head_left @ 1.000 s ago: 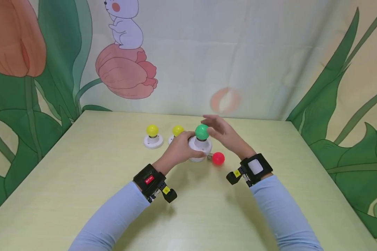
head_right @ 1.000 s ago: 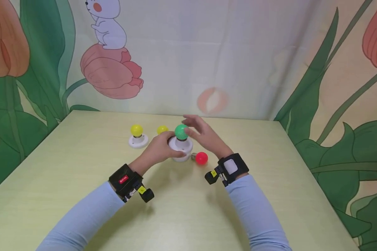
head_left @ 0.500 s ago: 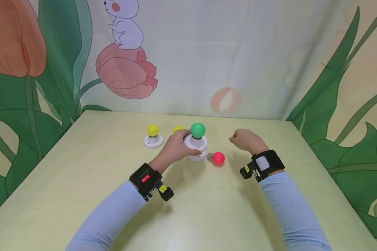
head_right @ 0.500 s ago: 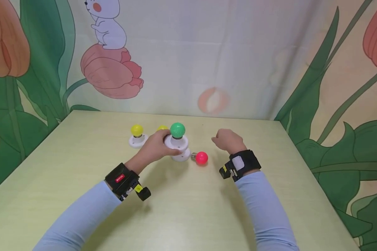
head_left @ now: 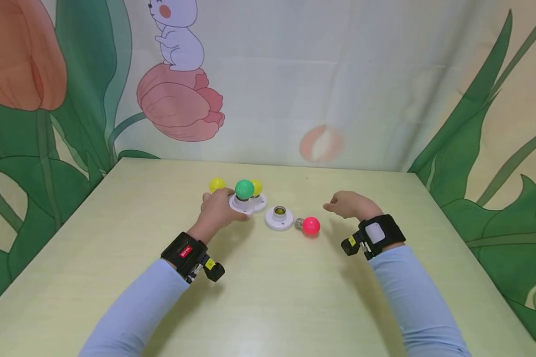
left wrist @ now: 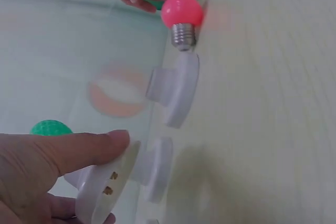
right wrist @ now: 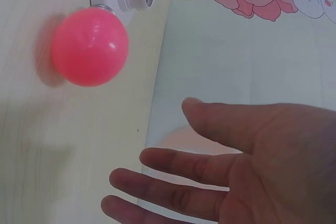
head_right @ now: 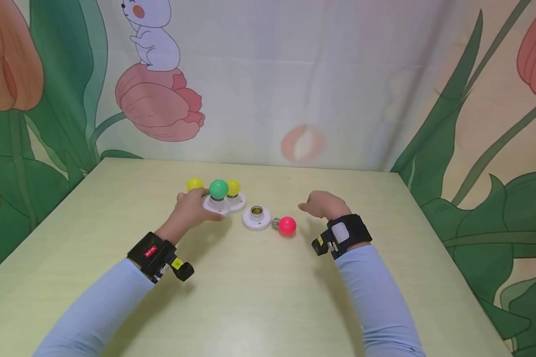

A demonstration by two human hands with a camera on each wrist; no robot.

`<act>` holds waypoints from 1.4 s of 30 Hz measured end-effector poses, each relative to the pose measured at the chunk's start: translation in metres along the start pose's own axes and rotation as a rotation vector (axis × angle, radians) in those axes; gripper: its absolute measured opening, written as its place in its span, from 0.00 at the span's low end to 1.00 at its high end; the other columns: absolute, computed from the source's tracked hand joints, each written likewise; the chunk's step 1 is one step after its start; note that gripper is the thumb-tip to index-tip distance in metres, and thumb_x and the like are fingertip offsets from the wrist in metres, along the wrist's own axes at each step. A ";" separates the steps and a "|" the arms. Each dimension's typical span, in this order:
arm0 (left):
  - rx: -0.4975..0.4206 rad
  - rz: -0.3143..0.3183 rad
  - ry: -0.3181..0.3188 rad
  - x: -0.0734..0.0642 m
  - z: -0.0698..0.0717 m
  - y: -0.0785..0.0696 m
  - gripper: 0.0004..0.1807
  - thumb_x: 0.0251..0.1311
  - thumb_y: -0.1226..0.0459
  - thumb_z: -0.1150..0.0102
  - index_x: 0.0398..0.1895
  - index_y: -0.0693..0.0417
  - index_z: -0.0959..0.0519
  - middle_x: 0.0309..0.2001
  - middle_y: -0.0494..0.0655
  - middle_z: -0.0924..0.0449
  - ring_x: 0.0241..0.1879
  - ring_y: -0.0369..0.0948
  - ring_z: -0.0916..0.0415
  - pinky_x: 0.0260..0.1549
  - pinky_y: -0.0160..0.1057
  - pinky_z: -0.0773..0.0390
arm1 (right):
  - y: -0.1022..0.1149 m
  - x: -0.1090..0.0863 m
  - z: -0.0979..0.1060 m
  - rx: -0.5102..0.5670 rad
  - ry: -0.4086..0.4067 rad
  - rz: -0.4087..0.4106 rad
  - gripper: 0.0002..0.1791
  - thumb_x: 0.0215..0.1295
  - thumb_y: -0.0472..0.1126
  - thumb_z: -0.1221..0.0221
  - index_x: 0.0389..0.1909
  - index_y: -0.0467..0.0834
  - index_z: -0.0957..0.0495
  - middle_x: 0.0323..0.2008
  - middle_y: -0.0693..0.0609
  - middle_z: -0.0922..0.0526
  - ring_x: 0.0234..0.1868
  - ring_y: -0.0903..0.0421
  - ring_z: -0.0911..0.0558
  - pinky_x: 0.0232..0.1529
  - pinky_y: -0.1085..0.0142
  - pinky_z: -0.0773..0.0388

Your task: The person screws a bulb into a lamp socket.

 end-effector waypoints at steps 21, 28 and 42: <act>0.077 0.068 0.164 -0.002 -0.032 0.042 0.45 0.27 0.52 0.23 0.51 0.63 0.32 0.48 0.60 0.31 0.48 0.56 0.38 0.49 0.54 0.33 | 0.004 0.007 0.000 0.004 -0.066 0.015 0.23 0.68 0.50 0.54 0.51 0.35 0.31 0.44 0.41 0.24 0.44 0.47 0.26 0.47 0.50 0.28; 0.151 0.027 0.093 -0.005 -0.007 0.020 0.49 0.29 0.49 0.24 0.56 0.61 0.36 0.50 0.59 0.31 0.47 0.55 0.35 0.44 0.53 0.27 | 0.007 0.009 0.000 0.004 -0.097 0.033 0.21 0.67 0.49 0.54 0.49 0.36 0.29 0.46 0.41 0.24 0.45 0.47 0.27 0.47 0.50 0.28; 0.277 -0.181 0.365 -0.027 -0.009 -0.069 0.29 0.42 0.53 0.30 0.47 0.57 0.27 0.41 0.46 0.24 0.34 0.40 0.29 0.33 0.39 0.25 | 0.005 0.013 -0.010 0.050 -0.038 0.033 0.21 0.67 0.49 0.52 0.49 0.36 0.30 0.41 0.41 0.21 0.36 0.51 0.24 0.41 0.53 0.25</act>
Point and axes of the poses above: each hand's wrist, its own x-axis towards the middle knuckle, its own z-axis out of the back of the hand, y = z × x, the point moved 5 cm from there along x, towards the middle knuckle
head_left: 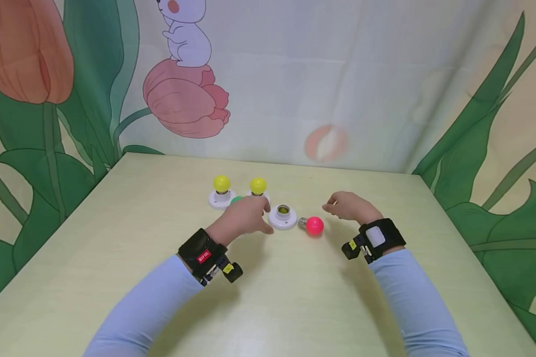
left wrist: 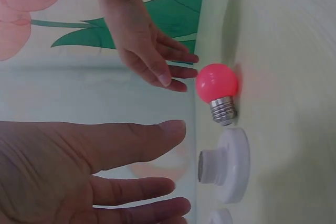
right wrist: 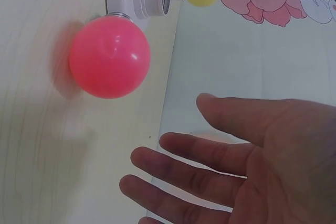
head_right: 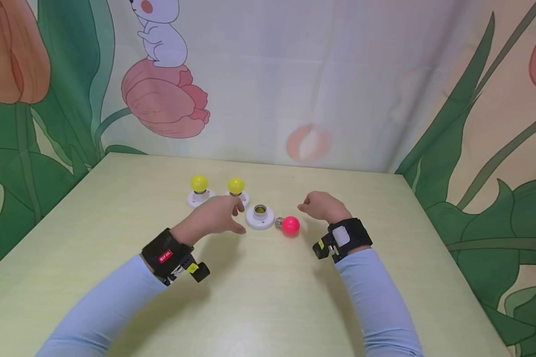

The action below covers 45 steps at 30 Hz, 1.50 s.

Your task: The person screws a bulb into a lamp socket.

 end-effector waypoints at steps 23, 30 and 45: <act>0.087 -0.037 -0.050 0.065 -0.063 -0.002 0.44 0.40 0.52 0.29 0.57 0.65 0.38 0.52 0.58 0.32 0.48 0.47 0.33 0.48 0.43 0.28 | 0.001 -0.001 -0.004 0.036 0.000 0.024 0.19 0.66 0.49 0.51 0.48 0.38 0.28 0.41 0.41 0.22 0.36 0.51 0.24 0.41 0.54 0.25; 0.054 -0.057 -0.085 0.076 -0.069 0.002 0.38 0.41 0.54 0.29 0.53 0.64 0.35 0.45 0.55 0.31 0.40 0.44 0.32 0.43 0.40 0.26 | -0.003 -0.005 -0.002 0.036 -0.007 0.032 0.19 0.66 0.48 0.51 0.48 0.37 0.28 0.40 0.41 0.22 0.36 0.51 0.24 0.40 0.54 0.25; -0.266 -0.069 -0.229 0.048 0.007 -0.015 0.43 0.35 0.50 0.29 0.58 0.57 0.34 0.50 0.54 0.38 0.47 0.46 0.41 0.40 0.42 0.28 | 0.006 0.000 -0.004 0.053 0.004 0.028 0.20 0.66 0.49 0.51 0.49 0.38 0.29 0.41 0.41 0.22 0.38 0.48 0.24 0.41 0.53 0.25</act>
Point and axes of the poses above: each hand's wrist, its own x-axis towards the middle knuckle, its own z-axis out of the back of the hand, y = z × x, the point moved 5 cm from there along x, towards the middle knuckle
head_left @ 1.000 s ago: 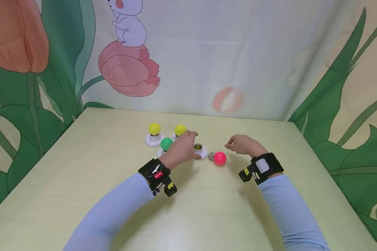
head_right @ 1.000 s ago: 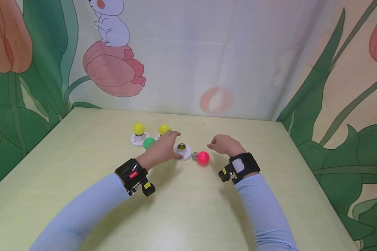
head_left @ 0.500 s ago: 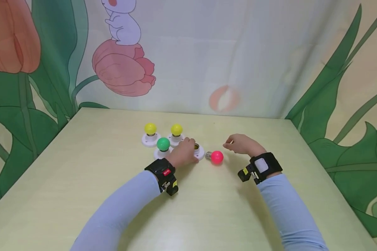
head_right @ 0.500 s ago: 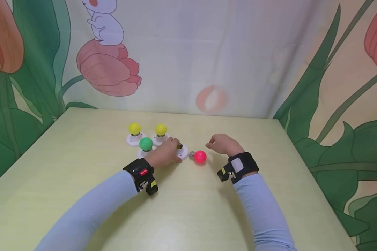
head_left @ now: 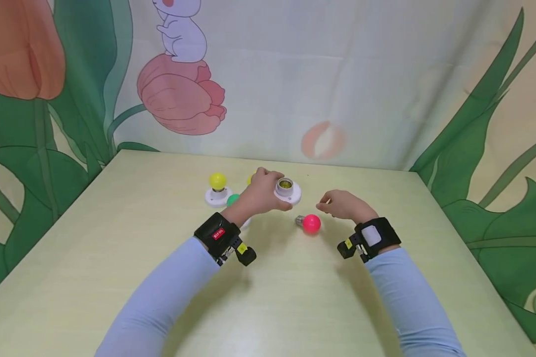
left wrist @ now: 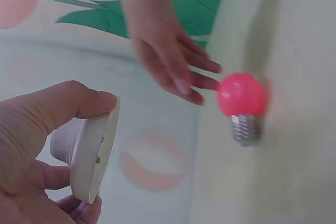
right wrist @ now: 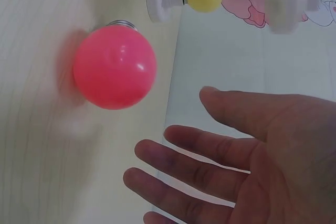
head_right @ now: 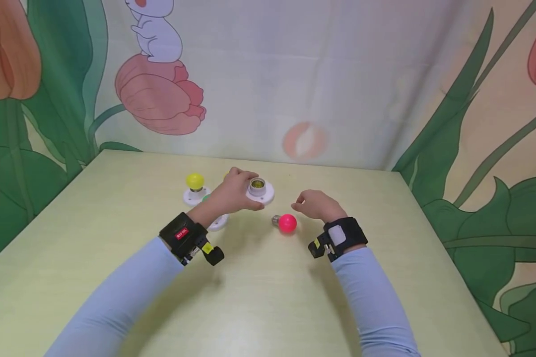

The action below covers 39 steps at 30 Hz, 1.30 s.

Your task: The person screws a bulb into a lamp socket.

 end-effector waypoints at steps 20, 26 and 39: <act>-0.139 -0.013 0.001 -0.013 0.000 -0.011 0.41 0.37 0.55 0.27 0.56 0.58 0.35 0.48 0.50 0.35 0.44 0.42 0.35 0.42 0.41 0.26 | 0.012 0.008 -0.016 -0.102 -0.051 0.025 0.31 0.57 0.55 0.42 0.51 0.34 0.32 0.44 0.41 0.25 0.42 0.48 0.27 0.43 0.53 0.26; -0.131 -0.027 -0.010 -0.012 -0.002 -0.008 0.42 0.35 0.55 0.27 0.56 0.59 0.35 0.48 0.51 0.35 0.44 0.42 0.35 0.43 0.40 0.27 | 0.018 0.009 -0.038 -0.197 -0.098 -0.011 0.30 0.50 0.57 0.37 0.39 0.36 0.33 0.29 0.47 0.26 0.28 0.52 0.28 0.26 0.59 0.26; -0.099 0.028 0.026 -0.014 -0.009 0.000 0.44 0.36 0.54 0.27 0.58 0.58 0.36 0.50 0.50 0.35 0.45 0.42 0.35 0.44 0.41 0.27 | 0.038 -0.013 0.030 0.210 -0.343 0.072 0.33 0.48 0.41 0.32 0.54 0.41 0.37 0.48 0.41 0.28 0.44 0.46 0.28 0.44 0.54 0.24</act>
Point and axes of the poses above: each hand's wrist, its own x-axis towards the middle knuckle, its own z-axis out of the back of the hand, y = z × x, the point moved 5 cm from there along x, towards the middle knuckle
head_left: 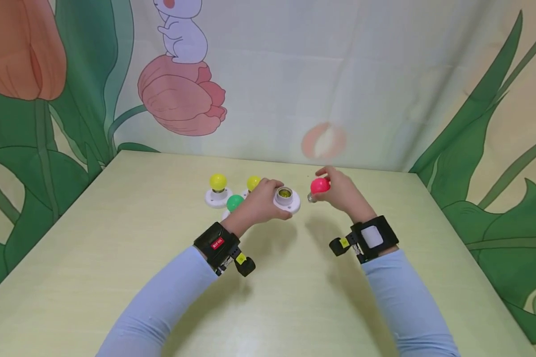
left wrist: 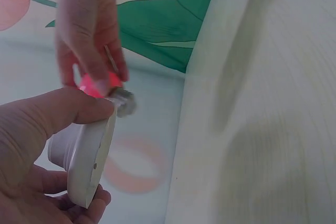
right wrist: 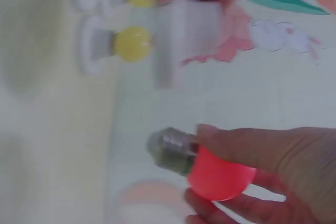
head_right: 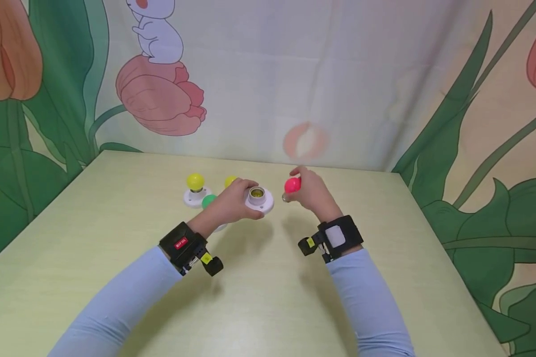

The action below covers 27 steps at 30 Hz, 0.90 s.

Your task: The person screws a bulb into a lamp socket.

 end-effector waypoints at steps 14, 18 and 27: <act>-0.040 -0.046 0.005 0.003 -0.005 -0.001 0.39 0.38 0.55 0.28 0.56 0.56 0.34 0.47 0.48 0.35 0.44 0.42 0.35 0.39 0.41 0.24 | 0.055 -0.013 -0.001 0.160 -0.244 0.502 0.30 0.48 0.43 0.32 0.54 0.48 0.30 0.49 0.54 0.27 0.46 0.61 0.28 0.48 0.61 0.27; -0.057 -0.059 -0.003 0.003 -0.005 -0.002 0.37 0.38 0.55 0.29 0.54 0.54 0.33 0.45 0.47 0.35 0.43 0.41 0.35 0.37 0.41 0.24 | 0.052 -0.012 -0.012 0.121 -0.214 0.533 0.30 0.47 0.42 0.32 0.54 0.47 0.29 0.49 0.53 0.26 0.48 0.60 0.29 0.48 0.60 0.26; -0.100 -0.068 -0.013 0.001 -0.006 -0.001 0.37 0.36 0.58 0.27 0.53 0.52 0.34 0.45 0.46 0.34 0.44 0.41 0.35 0.36 0.39 0.24 | 0.051 -0.012 -0.018 0.220 0.014 0.590 0.32 0.58 0.39 0.40 0.63 0.50 0.39 0.61 0.53 0.36 0.59 0.60 0.38 0.58 0.53 0.36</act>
Point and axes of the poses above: each hand's wrist, its own x-axis towards the middle knuckle, its own z-axis out of the back of the hand, y = z × x, the point moved 5 cm from there along x, towards the middle knuckle
